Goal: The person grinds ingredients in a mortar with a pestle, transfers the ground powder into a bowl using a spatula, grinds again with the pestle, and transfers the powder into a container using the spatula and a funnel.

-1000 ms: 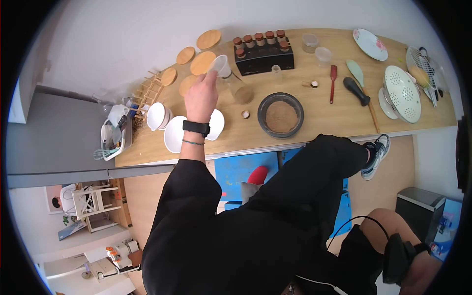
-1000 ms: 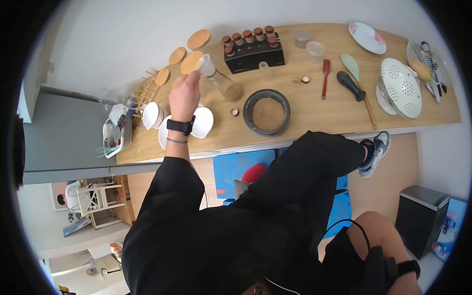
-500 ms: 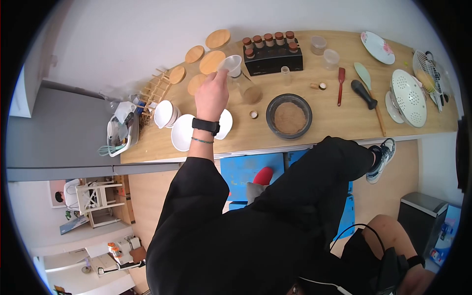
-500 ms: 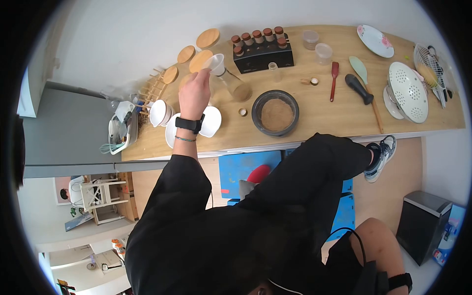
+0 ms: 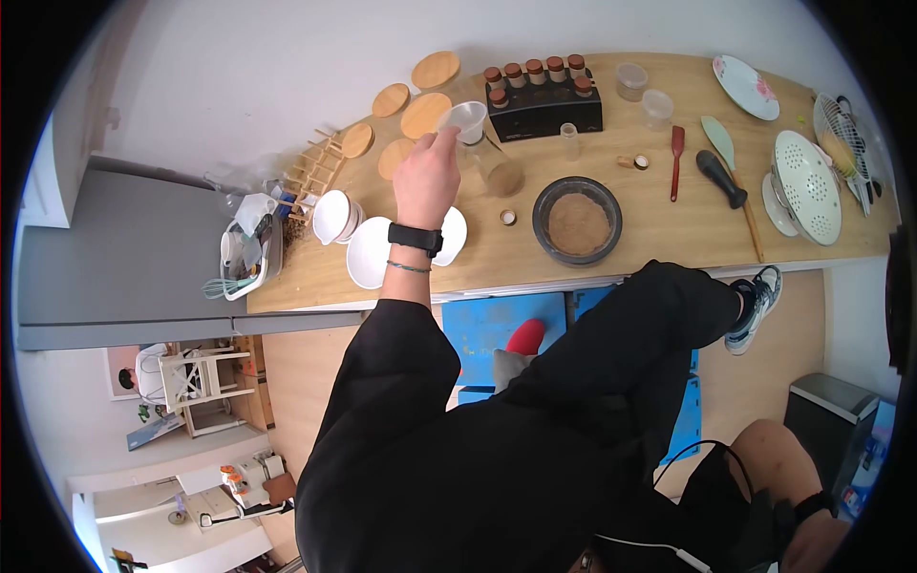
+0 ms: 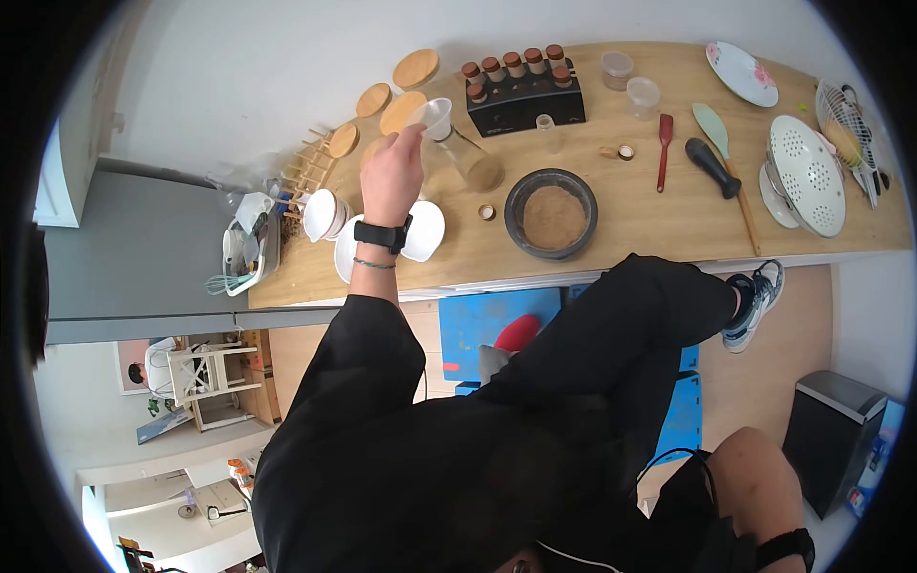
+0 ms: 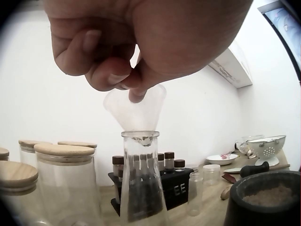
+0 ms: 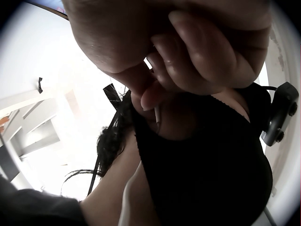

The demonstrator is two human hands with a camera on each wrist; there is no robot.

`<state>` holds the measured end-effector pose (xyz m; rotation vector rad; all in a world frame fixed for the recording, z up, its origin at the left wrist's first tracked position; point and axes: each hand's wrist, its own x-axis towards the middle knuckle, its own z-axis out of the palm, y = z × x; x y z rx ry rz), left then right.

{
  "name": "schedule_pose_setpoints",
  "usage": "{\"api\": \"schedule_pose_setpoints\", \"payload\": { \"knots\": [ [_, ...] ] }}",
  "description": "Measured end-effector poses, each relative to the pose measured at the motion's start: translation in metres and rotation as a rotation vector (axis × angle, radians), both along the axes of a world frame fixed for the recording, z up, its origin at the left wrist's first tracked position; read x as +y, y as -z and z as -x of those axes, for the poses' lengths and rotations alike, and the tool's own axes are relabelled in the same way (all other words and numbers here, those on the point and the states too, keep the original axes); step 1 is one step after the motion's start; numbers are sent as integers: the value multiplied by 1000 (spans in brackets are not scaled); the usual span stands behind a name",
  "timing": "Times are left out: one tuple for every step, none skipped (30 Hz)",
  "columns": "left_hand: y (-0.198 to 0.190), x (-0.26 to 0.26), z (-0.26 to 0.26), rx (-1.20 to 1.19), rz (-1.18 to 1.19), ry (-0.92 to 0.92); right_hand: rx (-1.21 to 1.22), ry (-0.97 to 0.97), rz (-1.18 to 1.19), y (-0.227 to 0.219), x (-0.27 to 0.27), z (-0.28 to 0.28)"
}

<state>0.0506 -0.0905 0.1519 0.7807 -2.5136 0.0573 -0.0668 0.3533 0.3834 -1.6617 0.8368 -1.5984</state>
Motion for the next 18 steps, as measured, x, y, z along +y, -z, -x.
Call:
{"api": "schedule_pose_setpoints", "payload": {
  "knots": [
    [1,1,1,0,1,10,-2,-21,44,3,0,1],
    [1,2,2,5,-3,12,-2,-39,86,5,0,1],
    [0,4,2,31,-9,15,1,-32,80,4,-4,-3],
    [-2,5,3,59,-14,20,-57,84,89,2,-11,-11],
    [-2,7,4,65,-20,27,-112,198,99,3,-16,-14],
    [-3,8,3,64,-47,4,-105,200,94,11,-15,-8],
    [-2,9,1,62,-75,-21,-78,76,211,26,-8,4],
    [-1,9,-1,89,-59,-7,-53,-49,325,44,1,18],
    [-1,14,-5,92,-69,-5,-30,-172,436,59,9,31],
    [-5,20,-8,124,-106,-17,-3,-297,548,65,8,36],
    [-6,24,-9,155,-139,-28,3,-294,545,70,8,37],
    [-3,26,-11,175,-147,-33,-6,-244,637,71,3,33],
    [0,29,-14,168,-153,-29,-15,-193,728,71,-2,26],
    [2,30,-16,181,-168,-30,-18,-189,725,58,-10,13],
    [4,32,-18,192,-184,-32,-37,59,514,38,-15,-6],
    [8,33,-20,185,-185,-30,-55,300,298,25,-17,-15],
    [12,32,-21,203,-192,-16,-61,299,301,29,-17,-11],
    [13,32,-24,217,-194,-5,-59,295,290,29,-18,-9]
  ]
}}
